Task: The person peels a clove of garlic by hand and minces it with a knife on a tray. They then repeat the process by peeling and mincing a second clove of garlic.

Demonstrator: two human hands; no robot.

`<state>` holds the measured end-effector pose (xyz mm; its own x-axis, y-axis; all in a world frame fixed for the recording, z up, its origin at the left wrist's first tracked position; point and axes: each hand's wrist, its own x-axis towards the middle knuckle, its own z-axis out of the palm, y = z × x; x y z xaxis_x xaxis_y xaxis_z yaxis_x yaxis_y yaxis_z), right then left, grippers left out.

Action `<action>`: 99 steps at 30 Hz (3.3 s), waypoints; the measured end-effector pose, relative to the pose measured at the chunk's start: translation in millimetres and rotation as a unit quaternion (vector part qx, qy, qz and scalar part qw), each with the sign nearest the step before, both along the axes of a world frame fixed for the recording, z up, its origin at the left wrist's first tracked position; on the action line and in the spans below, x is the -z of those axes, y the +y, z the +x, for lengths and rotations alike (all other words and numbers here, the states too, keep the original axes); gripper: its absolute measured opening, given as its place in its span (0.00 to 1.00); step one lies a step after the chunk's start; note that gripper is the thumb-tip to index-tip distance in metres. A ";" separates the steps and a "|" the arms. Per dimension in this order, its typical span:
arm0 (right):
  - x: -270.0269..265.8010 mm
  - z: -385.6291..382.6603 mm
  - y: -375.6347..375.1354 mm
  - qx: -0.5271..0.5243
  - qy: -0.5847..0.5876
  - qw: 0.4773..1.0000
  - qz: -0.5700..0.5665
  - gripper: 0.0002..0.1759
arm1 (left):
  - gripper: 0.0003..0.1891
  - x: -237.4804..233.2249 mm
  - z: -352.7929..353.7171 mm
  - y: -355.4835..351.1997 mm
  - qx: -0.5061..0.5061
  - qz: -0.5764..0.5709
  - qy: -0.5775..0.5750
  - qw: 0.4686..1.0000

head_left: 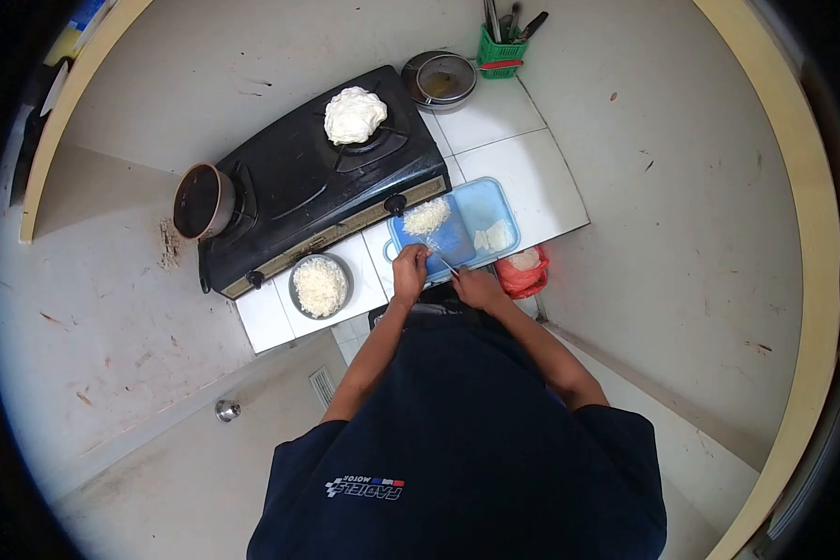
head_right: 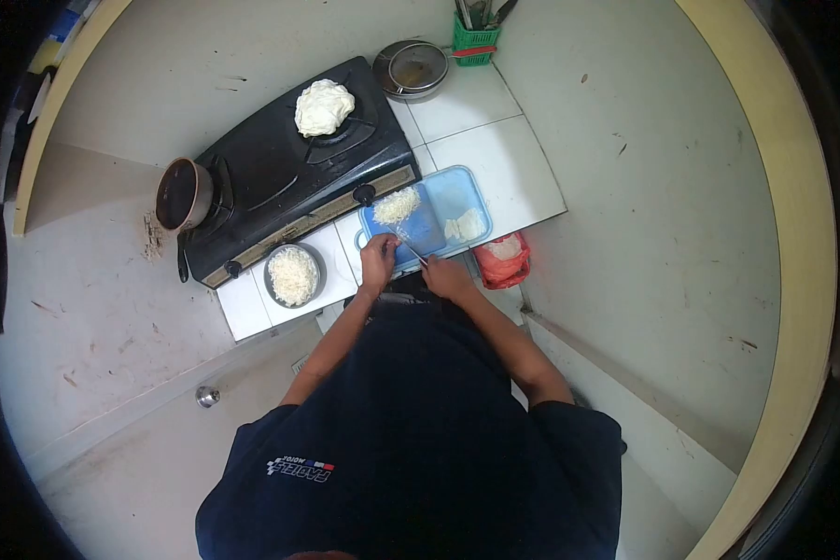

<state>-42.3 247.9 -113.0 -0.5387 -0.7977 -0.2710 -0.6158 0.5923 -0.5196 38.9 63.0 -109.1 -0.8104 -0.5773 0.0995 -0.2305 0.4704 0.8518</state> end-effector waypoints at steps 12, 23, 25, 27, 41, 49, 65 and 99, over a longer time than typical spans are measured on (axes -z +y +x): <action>4.8 -1.1 12.5 0.039 -0.003 0.999 -0.024 0.21 | 0.04 -2.8 2.1 -1.0 0.017 -0.006 0.019 1.000; 3.4 5.2 3.7 0.020 -0.017 0.999 -0.040 0.22 | 0.03 -0.5 1.2 -2.0 0.013 -0.005 0.008 1.000; 2.8 4.0 -2.9 0.022 -0.022 0.999 -0.033 0.22 | 0.03 1.7 0.5 -2.3 0.013 -0.010 0.014 1.000; 1.6 2.9 -10.3 0.022 -0.003 0.998 -0.059 0.22 | 0.03 3.2 -0.3 -2.4 0.016 -0.025 -0.002 1.000; 11.7 1.1 -20.2 0.020 0.004 0.999 -0.046 0.22 | 0.03 -1.9 2.3 -0.1 0.004 -0.002 -0.014 1.000; 1.0 1.8 -9.2 0.011 -0.001 0.998 -0.057 0.21 | 0.03 -0.7 2.2 0.1 0.007 -0.006 -0.004 1.000; -3.7 4.8 -0.9 0.018 -0.017 0.999 -0.040 0.22 | 0.04 -1.0 3.1 -3.5 0.035 -0.044 0.008 0.998; 1.0 -2.3 -3.3 0.000 -0.029 0.999 -0.026 0.23 | 0.06 5.6 5.7 -1.0 0.026 -0.052 -0.009 0.998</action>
